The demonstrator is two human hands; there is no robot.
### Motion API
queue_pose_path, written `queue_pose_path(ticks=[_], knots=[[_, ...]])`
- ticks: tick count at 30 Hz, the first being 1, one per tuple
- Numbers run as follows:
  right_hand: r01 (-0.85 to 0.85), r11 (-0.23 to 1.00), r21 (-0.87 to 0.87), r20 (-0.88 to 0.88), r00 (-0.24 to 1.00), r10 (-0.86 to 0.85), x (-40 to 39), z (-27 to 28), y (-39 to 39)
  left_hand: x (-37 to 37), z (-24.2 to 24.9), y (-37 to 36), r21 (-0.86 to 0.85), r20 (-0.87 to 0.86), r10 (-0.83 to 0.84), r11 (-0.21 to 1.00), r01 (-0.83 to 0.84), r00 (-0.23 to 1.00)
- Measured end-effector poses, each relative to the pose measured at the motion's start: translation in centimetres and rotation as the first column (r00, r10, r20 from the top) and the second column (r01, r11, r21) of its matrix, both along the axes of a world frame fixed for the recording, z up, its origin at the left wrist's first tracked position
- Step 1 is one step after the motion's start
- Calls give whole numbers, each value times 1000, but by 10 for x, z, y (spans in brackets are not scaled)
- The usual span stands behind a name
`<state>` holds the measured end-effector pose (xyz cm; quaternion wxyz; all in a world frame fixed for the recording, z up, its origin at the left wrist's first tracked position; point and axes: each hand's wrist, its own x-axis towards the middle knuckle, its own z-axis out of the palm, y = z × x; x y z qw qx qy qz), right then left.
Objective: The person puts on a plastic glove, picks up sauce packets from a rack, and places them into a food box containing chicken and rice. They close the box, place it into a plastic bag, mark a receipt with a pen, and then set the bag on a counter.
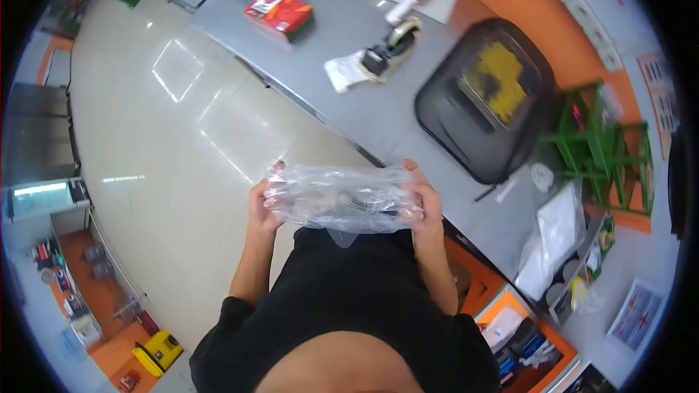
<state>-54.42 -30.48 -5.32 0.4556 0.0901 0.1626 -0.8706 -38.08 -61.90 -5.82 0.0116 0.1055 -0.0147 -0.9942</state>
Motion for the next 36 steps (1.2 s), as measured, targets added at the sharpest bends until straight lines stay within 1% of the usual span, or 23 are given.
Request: queue_pose_path(ticks=[1, 2, 3, 4, 5, 6, 7, 8, 9, 10, 11, 13, 17, 19, 20, 21, 23, 25, 26, 28, 29, 32, 36], knots=[[-25, 1000, 0, 6, 1000, 25, -9, -6, -14, 3, 0, -17, 57, -82, 28, 998, -24, 996], [-91, 977, -193, -122, 990, 68, -16, -13, -24, 7, 7, -28, 61, -71, 49, 997, -45, 996], [-173, 912, -372, -255, 964, 79, -27, -20, -35, 10, 16, -39, -211, 7, 128, 970, -123, 992], [-188, 910, -371, -254, 962, 95, -41, -20, -47, 8, 22, -50, -472, 60, 220, 866, -166, 974], [-255, 959, 127, -762, 593, 259, -56, -20, -61, 1, 22, -66, -470, 62, 234, 864, -179, 970], [9, 848, 530, -848, 9, 530, -68, -20, -75, -10, 21, -87, -956, -41, 51, 289, -54, 998], [-2, 849, 529, -849, 8, 529, -70, -7, -100, -19, 22, -106, -881, 31, -152, -471, -45, 988], [359, 698, 620, -715, -109, 691, -67, 20, -135, -36, 31, -111, -717, 352, -63, -659, 226, 934], [682, 467, 562, -529, -137, 837, -65, 42, -168, -54, 44, -107, -714, 358, -54, -659, 236, 932], [680, 292, 673, -443, 54, 895, -70, 52, -196, -74, 55, -101, -550, 383, 200, -735, 397, 902], [678, 302, 670, -450, 47, 892, -79, 48, -220, -92, 60, -105, -371, 349, 444, -743, 557, 825], [784, 196, 589, -440, 108, 891, -99, 41, -258, -118, 53, -131, -346, 306, 512, -726, 595, 803], [599, 184, 779, -290, 83, 954, -142, 36, -306, -153, 53, -201, -255, 305, 635, -664, 703, 710], [232, 503, 832, -486, -129, 864, -175, 44, -309, -163, 55, -236, -245, 297, 629, -677, 694, 718], [131, 584, 801, -592, 27, 806, -191, 44, -318, -163, 59, -254, -254, 321, 580, -709, 658, 749], [131, 572, 810, -581, 52, 812, -203, 47, -334, -164, 62, -272, -266, 343, 524, -742, 616, 779], [690, 423, 587, -606, 28, 795, -226, 57, -373, -174, 68, -306, -337, 369, 417, -772, 538, 830], [813, 229, 535, -530, 112, 841, -238, 45, -425, -189, 67, -335, -501, 479, 273, -695, 516, 834], [820, 193, 539, -521, 144, 841, -243, 38, -447, -198, 60, -352, -507, 484, 238, -709, 491, 842], [735, -28, 678, -192, 213, 958, -248, 26, -477, -224, 47, -383, -631, 443, 4, -709, 315, 896], [739, -54, 672, -177, 232, 956, -249, 24, -478, -237, 47, -392, -645, 437, -22, -705, 296, 899], [707, -72, 704, -223, 315, 922, -266, 29, -469, -286, 55, -416, -745, 412, -187, -632, 212, 892], [846, -168, 506, -393, 399, 829, -259, 79, -437, -328, 60, -430, -846, 374, -437, -523, 107, 818]])
